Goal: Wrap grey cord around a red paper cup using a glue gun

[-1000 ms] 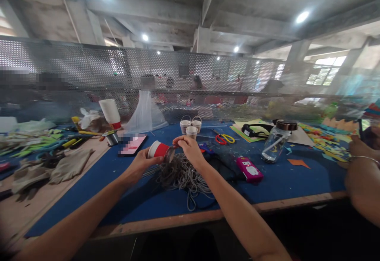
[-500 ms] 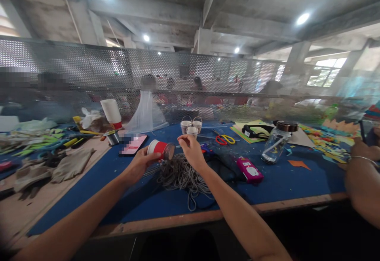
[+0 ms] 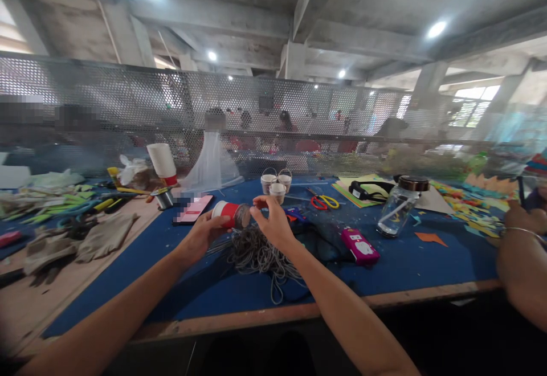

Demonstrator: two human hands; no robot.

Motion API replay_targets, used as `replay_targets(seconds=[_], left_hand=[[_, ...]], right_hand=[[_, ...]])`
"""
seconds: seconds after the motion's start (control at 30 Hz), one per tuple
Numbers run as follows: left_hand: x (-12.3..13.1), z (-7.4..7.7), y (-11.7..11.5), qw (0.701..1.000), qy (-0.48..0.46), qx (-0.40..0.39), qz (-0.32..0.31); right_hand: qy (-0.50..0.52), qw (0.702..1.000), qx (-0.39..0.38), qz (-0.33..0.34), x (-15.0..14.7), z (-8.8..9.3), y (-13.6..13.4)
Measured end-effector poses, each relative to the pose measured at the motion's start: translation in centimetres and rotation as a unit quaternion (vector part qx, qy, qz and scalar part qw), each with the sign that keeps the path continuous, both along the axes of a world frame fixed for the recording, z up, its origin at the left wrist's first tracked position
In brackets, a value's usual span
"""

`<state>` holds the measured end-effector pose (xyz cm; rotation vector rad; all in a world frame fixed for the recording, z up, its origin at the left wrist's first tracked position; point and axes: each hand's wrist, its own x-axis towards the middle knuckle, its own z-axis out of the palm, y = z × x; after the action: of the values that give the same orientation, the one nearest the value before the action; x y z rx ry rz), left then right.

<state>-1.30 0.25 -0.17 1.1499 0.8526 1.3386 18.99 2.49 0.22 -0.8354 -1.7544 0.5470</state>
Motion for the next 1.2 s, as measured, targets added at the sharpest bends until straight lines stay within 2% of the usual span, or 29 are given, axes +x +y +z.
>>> replay_targets(seconds=[0.13,0.3,0.5,0.9,1.07,1.2], left_hand=[[0.00,0.25,-0.16,0.998,-0.055,-0.016,-0.004],[0.09,0.64,-0.36,0.996,-0.077,-0.052,0.017],[-0.28,0.33,0.06,0.997,-0.063,-0.020,-0.031],[-0.79,0.45,0.16,0.999,-0.020,-0.036,-0.019],[-0.68,0.25,0.38,0.999,-0.017,-0.027,-0.007],[-0.59,0.04,0.50,1.000,-0.018,0.009,-0.004]], right_hand=[[-0.026,0.997,-0.051,0.053,-0.13,-0.70,0.20],[-0.070,0.993,-0.060,0.070,-0.23,-0.93,0.12],[-0.089,0.995,-0.007,0.038,-0.28,-0.96,0.17],[-0.165,0.985,0.047,0.009,-0.16,-0.41,-0.70],[-0.154,0.987,0.036,0.020,-0.12,-0.47,-0.69],[-0.104,0.992,-0.012,0.067,-0.11,-0.60,-0.56]])
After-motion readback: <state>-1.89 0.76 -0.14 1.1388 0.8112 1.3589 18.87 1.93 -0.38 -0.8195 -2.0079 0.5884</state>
